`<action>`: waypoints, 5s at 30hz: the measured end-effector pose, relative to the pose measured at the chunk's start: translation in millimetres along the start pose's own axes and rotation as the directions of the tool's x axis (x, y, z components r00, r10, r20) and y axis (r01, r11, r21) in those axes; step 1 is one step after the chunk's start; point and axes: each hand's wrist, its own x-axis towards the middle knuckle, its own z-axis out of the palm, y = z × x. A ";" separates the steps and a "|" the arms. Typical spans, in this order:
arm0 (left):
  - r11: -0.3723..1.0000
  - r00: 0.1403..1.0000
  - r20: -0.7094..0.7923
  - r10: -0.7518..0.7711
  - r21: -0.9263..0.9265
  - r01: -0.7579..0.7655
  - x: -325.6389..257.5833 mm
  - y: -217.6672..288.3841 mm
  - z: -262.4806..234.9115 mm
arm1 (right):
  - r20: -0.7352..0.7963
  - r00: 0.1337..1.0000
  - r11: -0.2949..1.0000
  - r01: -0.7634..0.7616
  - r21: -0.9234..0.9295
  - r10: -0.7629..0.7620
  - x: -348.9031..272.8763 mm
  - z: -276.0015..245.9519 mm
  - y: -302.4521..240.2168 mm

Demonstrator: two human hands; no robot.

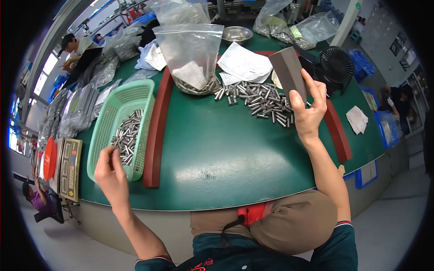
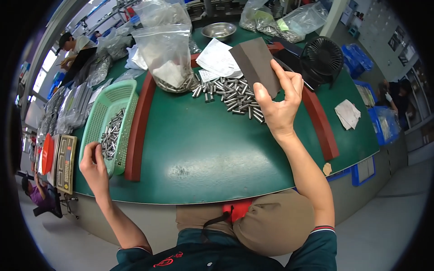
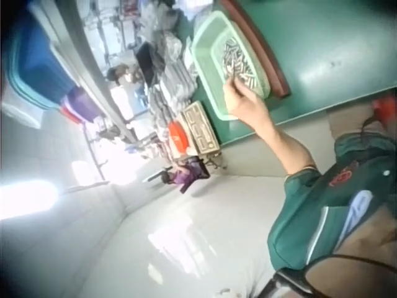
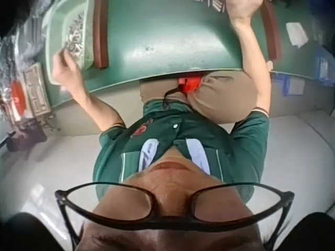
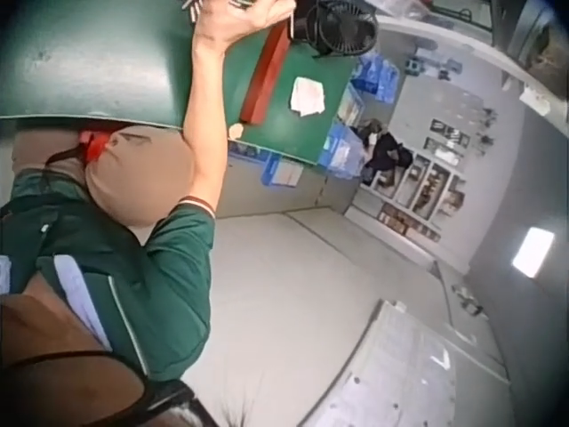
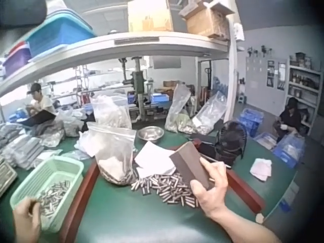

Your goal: Manually sanding small cylindrical metal parts using a sanding block at a workshop bench.

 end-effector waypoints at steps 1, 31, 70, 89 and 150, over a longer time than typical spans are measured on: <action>1.000 1.000 -0.011 -0.010 0.011 0.010 -5.2 -9.4 -2.3 | 0.016 1.000 1.000 -0.024 0.009 0.024 1.5 -3.1 -4.0; 0.854 0.695 -0.592 -0.408 -0.517 0.061 -98.2 -108.8 5.0 | -0.060 0.993 0.840 -0.118 -0.529 0.102 -126.1 -116.8 -15.3; 0.812 0.760 -0.418 -0.498 -0.533 0.239 -98.9 -106.3 8.1 | -0.181 0.960 0.802 -0.279 -0.528 0.215 -128.6 -118.4 -3.7; 0.905 0.967 0.091 0.238 -0.381 -0.187 42.4 -95.4 -55.7 | -0.109 0.962 0.777 -0.267 -0.570 0.251 -125.8 -124.2 -11.3; 0.239 0.959 0.154 0.239 -0.966 0.096 -41.3 69.3 16.5 | 0.307 0.942 0.974 0.182 -0.136 -0.133 -92.8 -65.1 -120.0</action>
